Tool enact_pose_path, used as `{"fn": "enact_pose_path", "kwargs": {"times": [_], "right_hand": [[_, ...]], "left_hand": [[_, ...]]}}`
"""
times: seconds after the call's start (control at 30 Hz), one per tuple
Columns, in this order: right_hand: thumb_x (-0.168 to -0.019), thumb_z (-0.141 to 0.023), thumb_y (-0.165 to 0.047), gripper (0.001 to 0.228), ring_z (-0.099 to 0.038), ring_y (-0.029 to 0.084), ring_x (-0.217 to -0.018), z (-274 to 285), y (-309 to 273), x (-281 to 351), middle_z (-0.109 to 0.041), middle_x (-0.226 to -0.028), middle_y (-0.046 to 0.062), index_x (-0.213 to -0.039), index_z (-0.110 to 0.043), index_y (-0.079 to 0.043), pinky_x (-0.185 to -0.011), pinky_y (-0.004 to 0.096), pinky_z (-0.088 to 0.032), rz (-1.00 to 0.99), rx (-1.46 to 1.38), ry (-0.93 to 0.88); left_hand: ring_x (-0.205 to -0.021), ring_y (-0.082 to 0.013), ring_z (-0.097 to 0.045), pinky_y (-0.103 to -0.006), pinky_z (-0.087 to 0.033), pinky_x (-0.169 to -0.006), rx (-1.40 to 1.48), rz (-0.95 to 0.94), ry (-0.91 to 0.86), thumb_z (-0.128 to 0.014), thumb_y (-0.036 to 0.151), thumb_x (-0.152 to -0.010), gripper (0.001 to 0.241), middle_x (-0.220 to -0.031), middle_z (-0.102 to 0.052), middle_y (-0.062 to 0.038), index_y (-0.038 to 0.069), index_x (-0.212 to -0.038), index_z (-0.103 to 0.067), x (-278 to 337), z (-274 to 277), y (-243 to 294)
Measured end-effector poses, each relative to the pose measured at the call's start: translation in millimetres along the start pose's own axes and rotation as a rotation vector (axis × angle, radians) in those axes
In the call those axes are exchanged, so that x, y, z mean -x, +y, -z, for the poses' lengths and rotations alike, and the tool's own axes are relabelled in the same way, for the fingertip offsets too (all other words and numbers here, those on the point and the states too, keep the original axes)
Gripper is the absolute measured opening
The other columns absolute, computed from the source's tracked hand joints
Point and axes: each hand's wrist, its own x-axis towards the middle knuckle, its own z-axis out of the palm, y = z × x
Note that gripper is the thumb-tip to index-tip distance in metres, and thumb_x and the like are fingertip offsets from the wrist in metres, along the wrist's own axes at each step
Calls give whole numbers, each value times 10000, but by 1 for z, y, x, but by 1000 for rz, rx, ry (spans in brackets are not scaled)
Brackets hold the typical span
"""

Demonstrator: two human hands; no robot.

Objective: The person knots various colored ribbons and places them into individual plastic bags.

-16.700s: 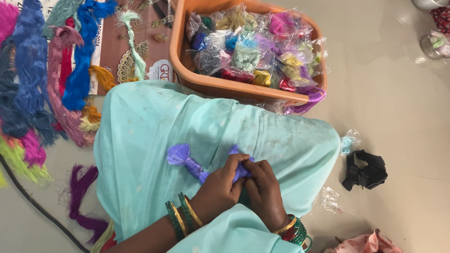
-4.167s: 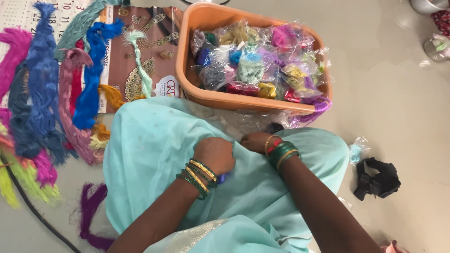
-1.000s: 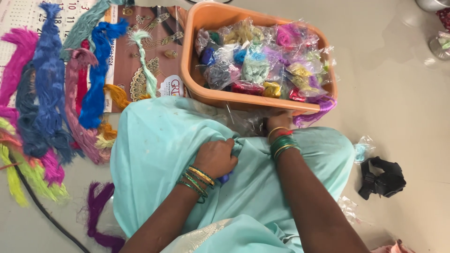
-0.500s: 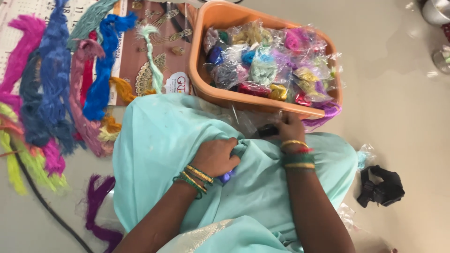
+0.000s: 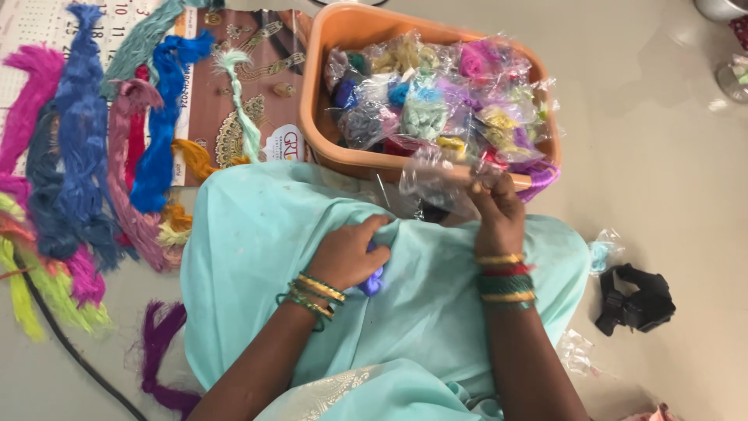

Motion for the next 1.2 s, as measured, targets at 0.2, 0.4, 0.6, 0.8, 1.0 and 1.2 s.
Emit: {"fn": "enact_pose_path", "kwargs": {"times": [0.2,0.4,0.6,0.8,1.0,1.2], "right_hand": [[-998,-588,-19,126,-646,133,-979,4,-117,38,-704,-1030,50,-1098,-664,-18,-901,281,-516,76,564,-428],[-918,-644,-5,150,-690,259,-996,-25,-112,38,-700,-1027,91,-1051,-681,-62,-875,354,-538,69,605,-1103],[-763,-669,-7,510,-512,408,-1258,-40,-81,61,-454,-1355,234,-1265,-590,-43,-1000,448,-460,164,786,-829],[-994,-640,-189,723,-286,337,-1531,-77,-107,104,-191,-1668,189,-1574,-238,-32,-1211,484,-284,160,181,-674],[-1083,-525,-92,389,-437,279,-1447,-62,-65,115,-285,-1622,106,-1463,-438,-96,-1185,463,-474,37,-236,-74],[-974,-574,54,347,-651,354,-1154,19,-55,78,-608,-1276,137,-1252,-560,-155,-864,394,-561,-307,-734,124]], "left_hand": [[-754,-133,-604,-268,-506,-664,1371,159,-206,-595,212,-997,302,-882,-642,-85,-7,-1196,-654,30,51,37],[-590,-177,-554,-285,-431,-454,2016,125,-290,-558,351,-1066,384,-833,-632,-106,-23,-1058,-647,41,50,34],[-538,-203,-564,-337,-447,-462,1889,529,140,-509,390,-1040,370,-735,-616,-66,62,-927,-637,34,7,9],[-1011,-196,-627,-339,-515,-930,1716,200,332,-386,596,-1085,642,-1118,-650,-60,41,-1305,-623,31,-45,61],[-1618,-154,-239,-339,-264,-1270,915,-212,-189,-593,391,-1146,773,-1707,-316,-35,110,-1690,-122,54,-38,84],[-967,-222,-648,-391,-522,-899,108,12,29,-768,254,-851,425,-1123,-764,18,214,-1271,-720,24,26,83]]}}
